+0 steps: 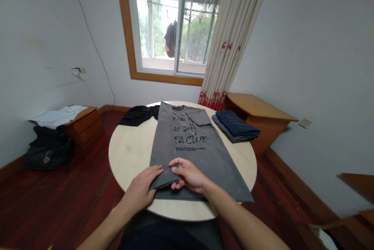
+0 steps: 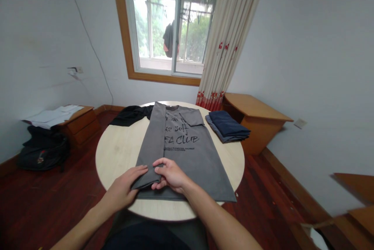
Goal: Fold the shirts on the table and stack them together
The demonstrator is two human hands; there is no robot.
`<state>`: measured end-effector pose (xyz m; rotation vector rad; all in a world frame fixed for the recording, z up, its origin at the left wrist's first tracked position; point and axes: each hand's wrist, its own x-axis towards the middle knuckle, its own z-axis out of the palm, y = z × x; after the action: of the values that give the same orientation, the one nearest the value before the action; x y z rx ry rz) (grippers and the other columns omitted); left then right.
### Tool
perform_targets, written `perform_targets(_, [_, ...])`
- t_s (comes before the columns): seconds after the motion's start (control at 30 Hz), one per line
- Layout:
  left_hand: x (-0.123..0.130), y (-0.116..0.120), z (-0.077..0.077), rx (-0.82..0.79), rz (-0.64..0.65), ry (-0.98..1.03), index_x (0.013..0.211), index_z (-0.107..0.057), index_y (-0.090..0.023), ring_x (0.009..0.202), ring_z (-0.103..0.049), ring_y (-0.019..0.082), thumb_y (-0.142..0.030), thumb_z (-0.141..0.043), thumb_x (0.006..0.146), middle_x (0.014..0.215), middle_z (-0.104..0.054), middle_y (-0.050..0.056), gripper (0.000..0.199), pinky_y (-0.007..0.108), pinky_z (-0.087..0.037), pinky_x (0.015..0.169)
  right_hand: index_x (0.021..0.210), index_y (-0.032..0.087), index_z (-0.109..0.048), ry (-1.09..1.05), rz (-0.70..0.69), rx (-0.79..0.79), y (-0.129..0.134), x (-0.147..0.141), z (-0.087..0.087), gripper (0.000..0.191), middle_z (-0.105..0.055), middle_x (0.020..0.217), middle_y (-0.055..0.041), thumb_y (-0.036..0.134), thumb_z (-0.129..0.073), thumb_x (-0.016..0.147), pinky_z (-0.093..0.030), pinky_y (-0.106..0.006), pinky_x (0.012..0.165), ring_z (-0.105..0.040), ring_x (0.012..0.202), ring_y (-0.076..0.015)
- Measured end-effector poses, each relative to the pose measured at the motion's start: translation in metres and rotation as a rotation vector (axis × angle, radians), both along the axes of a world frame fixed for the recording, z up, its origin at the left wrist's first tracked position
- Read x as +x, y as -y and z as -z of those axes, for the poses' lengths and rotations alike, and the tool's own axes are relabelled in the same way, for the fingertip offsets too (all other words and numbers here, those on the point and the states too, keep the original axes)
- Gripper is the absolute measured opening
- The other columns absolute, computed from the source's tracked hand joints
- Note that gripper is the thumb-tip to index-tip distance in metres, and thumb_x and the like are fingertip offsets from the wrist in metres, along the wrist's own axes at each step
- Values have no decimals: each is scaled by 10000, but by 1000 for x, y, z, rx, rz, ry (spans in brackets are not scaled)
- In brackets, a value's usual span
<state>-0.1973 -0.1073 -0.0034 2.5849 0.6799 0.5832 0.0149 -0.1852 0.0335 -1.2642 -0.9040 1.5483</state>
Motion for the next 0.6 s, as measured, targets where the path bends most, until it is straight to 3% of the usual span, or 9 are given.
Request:
perform_targets(0.1, [-10, 4, -10, 50, -21, -57, 1162, -691, -192, 1164, -632, 247, -42, -480, 779, 1220, -699, 102, 463, 424, -488, 1054, 1117, 188, -472, 121, -79, -49, 2, 4, 4, 312, -614, 564, 51, 338, -628, 892, -459, -152, 422, -678, 477, -151])
perform_targets(0.17, [-16, 9, -22, 77, -20, -132, 1076, -720, -191, 1070, -653, 253, -37, -486, 771, 1100, -721, 95, 414, 424, -515, 975, 1115, 188, -485, 234, -209, -133, 2, 6, 5, 266, -614, 540, 51, 312, -600, 910, -458, -165, 419, -653, 442, -146])
perform_targets(0.3, [-18, 16, -53, 36, 32, -288, 948, -751, -212, 938, -664, 271, -225, -594, 857, 937, -724, 67, 181, 417, -522, 839, 1062, 175, -580, 544, -415, -211, -1, 6, -6, 161, -615, 511, 38, 255, -514, 938, -450, -198, 438, -575, 380, -124])
perform_targets(0.37, [-11, 11, -63, -24, 53, -295, 904, -758, -223, 874, -677, 249, -388, -592, 913, 882, -734, 50, 235, 388, -520, 815, 971, 167, -653, 767, -336, -60, -9, 7, -15, 169, -638, 550, 12, 274, -528, 933, -477, -227, 512, -597, 440, -129])
perform_targets(0.43, [2, 0, -63, -19, 38, -233, 967, -761, -224, 914, -688, 230, -448, -513, 968, 947, -753, 55, 335, 366, -516, 865, 970, 169, -703, 1010, -140, 179, -21, 9, -19, 206, -725, 735, -46, 303, -552, 928, -519, -270, 666, -681, 638, -164])
perform_targets(0.5, [16, -15, -52, 68, -10, -157, 1194, -709, -202, 1147, -640, 243, -450, -436, 1005, 1221, -713, 96, 414, 383, -465, 1019, 1119, 173, -704, 1205, 45, 375, -35, 16, -16, 275, -752, 1035, -99, 314, -556, 935, -510, -311, 869, -703, 939, -206])
perform_targets(0.6, [32, -33, -25, 151, -55, -250, 1477, -495, -158, 1466, -362, 298, -532, -404, 1002, 1573, -425, 132, 611, 496, -276, 1198, 1361, 140, -593, 1381, 95, 421, -50, 32, 2, 454, -594, 1413, -150, 332, -542, 953, -362, -377, 1128, -527, 1328, -248])
